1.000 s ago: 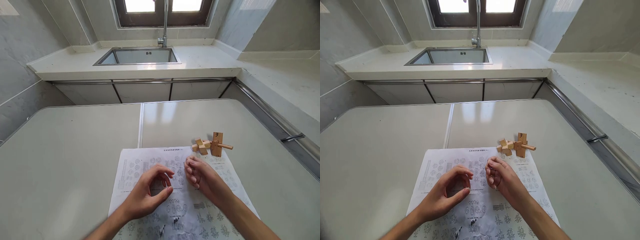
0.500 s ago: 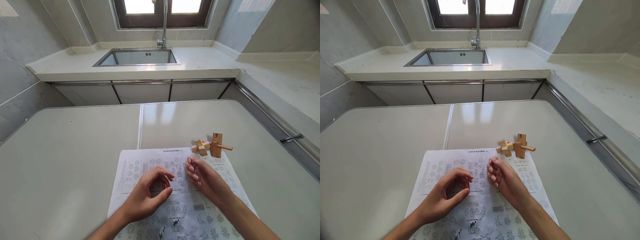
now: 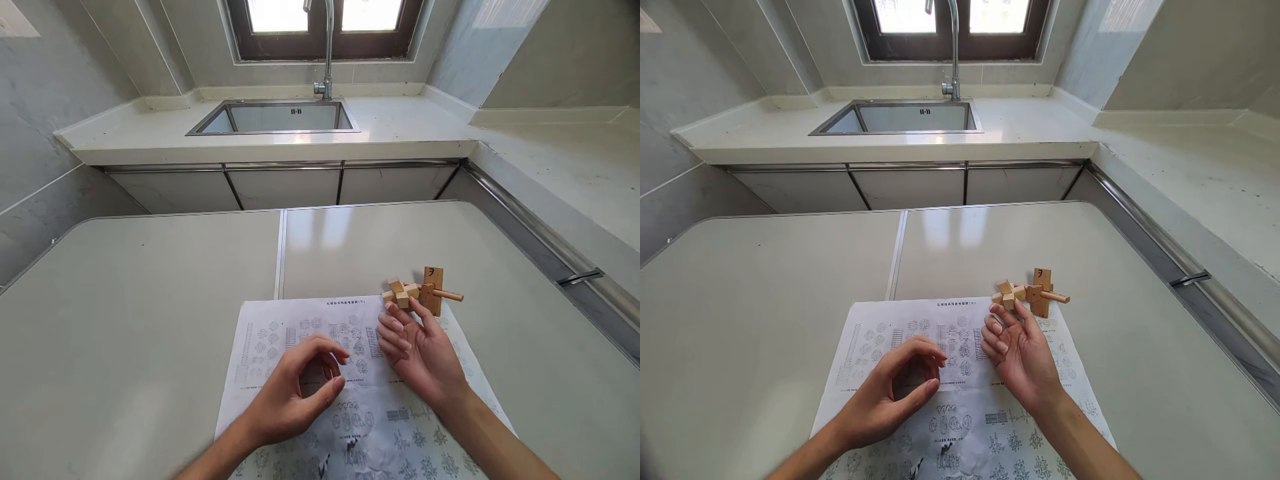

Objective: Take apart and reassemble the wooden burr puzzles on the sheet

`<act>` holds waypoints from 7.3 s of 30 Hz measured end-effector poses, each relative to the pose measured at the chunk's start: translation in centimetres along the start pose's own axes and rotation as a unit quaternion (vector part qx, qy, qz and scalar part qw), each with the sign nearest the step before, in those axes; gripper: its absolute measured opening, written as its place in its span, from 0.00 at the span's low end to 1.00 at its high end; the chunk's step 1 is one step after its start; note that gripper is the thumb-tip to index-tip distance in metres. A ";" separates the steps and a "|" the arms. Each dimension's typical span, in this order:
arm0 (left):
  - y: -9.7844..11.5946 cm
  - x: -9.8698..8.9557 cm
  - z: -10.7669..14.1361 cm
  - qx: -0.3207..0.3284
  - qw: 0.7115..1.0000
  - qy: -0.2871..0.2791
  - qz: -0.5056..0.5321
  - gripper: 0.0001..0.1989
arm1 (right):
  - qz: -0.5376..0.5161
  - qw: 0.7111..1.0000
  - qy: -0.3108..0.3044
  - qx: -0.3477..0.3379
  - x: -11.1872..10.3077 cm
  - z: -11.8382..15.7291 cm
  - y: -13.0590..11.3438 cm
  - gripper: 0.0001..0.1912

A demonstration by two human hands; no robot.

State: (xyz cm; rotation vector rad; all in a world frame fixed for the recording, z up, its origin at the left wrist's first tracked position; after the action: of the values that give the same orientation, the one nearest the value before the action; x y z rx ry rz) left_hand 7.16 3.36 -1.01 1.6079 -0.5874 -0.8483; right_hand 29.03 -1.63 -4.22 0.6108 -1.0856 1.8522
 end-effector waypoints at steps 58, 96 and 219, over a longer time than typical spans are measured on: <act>-0.3 0.1 0.1 -0.005 1.000 -0.007 0.010 0.10 | -0.081 0.996 -0.038 0.029 -0.2 0.0 0.4 0.07; 0.1 0.0 0.0 -0.003 1.000 -0.005 0.001 0.10 | -0.047 0.994 -0.102 -0.011 -0.4 1.4 -0.6 0.44; -2.2 -1.8 1.5 -0.018 0.993 0.099 0.069 0.49 | 0.515 0.826 -0.182 -0.140 2.5 2.1 3.6 0.20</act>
State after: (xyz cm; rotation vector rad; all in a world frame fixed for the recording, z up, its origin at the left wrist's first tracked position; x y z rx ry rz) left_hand 4.69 4.24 -2.86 1.5773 -0.5316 -0.5862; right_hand 24.63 -3.20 -2.87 0.1722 -2.2043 2.4154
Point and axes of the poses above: each hand's wrist, its own z-axis away from the middle knuckle, its own x-axis out of the palm, y = z × x, the point moved 3 cm from there along -z, towards the middle knuckle, and after that the axes turned 6 degrees about x, right-handed, at the moved point
